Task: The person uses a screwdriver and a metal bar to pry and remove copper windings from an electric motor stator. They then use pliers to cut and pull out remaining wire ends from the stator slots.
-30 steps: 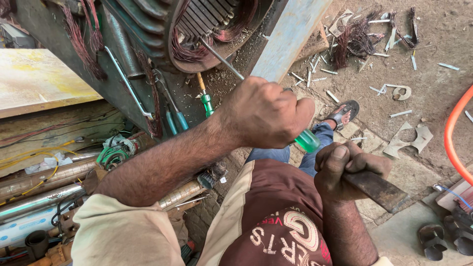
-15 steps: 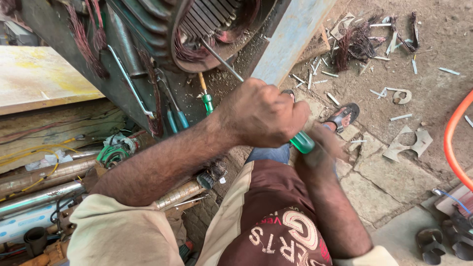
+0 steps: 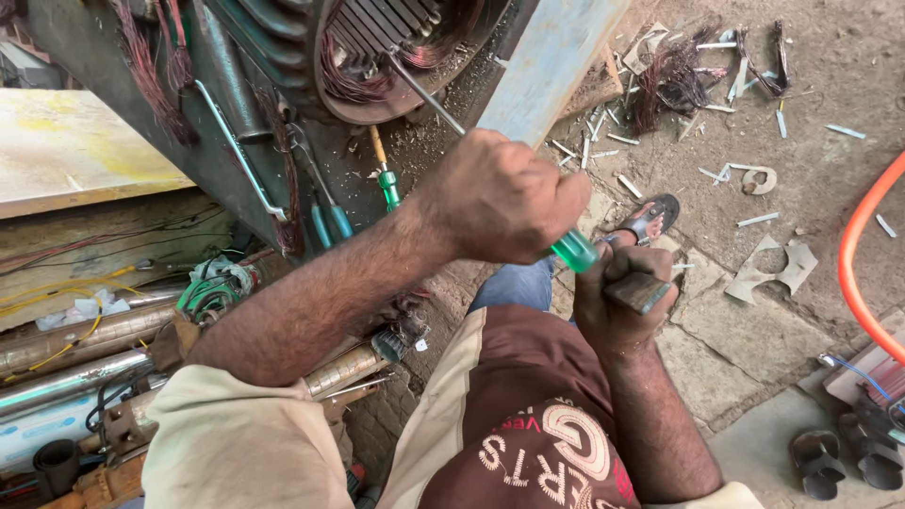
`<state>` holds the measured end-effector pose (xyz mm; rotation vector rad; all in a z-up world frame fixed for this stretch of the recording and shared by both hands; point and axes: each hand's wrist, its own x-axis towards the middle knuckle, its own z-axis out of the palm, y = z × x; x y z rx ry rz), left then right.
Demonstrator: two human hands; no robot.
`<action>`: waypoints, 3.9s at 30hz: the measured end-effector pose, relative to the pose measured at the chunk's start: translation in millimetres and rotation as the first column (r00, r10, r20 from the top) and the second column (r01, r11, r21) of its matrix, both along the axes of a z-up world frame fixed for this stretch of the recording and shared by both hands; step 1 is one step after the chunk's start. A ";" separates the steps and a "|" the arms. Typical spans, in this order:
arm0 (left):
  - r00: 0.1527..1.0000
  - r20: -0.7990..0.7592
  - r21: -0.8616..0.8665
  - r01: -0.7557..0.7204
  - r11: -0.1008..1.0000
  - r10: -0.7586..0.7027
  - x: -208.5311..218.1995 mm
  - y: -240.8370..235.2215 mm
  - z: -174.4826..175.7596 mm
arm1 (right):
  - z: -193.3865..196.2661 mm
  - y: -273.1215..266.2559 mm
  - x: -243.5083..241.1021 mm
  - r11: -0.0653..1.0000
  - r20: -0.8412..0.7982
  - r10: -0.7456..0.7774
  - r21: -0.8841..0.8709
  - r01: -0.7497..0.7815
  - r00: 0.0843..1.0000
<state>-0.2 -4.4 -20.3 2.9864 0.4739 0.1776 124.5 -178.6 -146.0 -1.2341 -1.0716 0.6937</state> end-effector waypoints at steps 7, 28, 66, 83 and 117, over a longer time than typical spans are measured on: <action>1.000 0.007 -0.026 -0.021 0.999 0.021 1.2 2.1 3.7 | -5.5 -6.7 7.3 0.996 -0.008 0.002 -0.084 -0.003 1.000; 0.993 0.080 -0.087 -0.085 0.993 0.092 2.1 -12.2 21.3 | 34.6 9.6 41.1 0.936 0.259 0.204 -0.333 -0.111 0.944; 0.725 0.168 0.191 -0.689 0.700 0.668 -261.0 -52.2 66.3 | 92.7 32.4 -27.6 0.657 0.421 0.720 -0.668 -0.348 0.552; 0.540 0.362 -0.185 -0.758 0.626 0.760 -300.9 -90.7 71.1 | 146.5 85.3 -138.5 0.527 0.168 0.743 -0.744 -0.411 0.648; 0.828 0.045 -0.304 -0.522 0.797 0.559 -191.0 -74.1 16.0 | 142.0 15.7 -97.3 0.618 0.083 0.572 -0.698 -0.362 0.816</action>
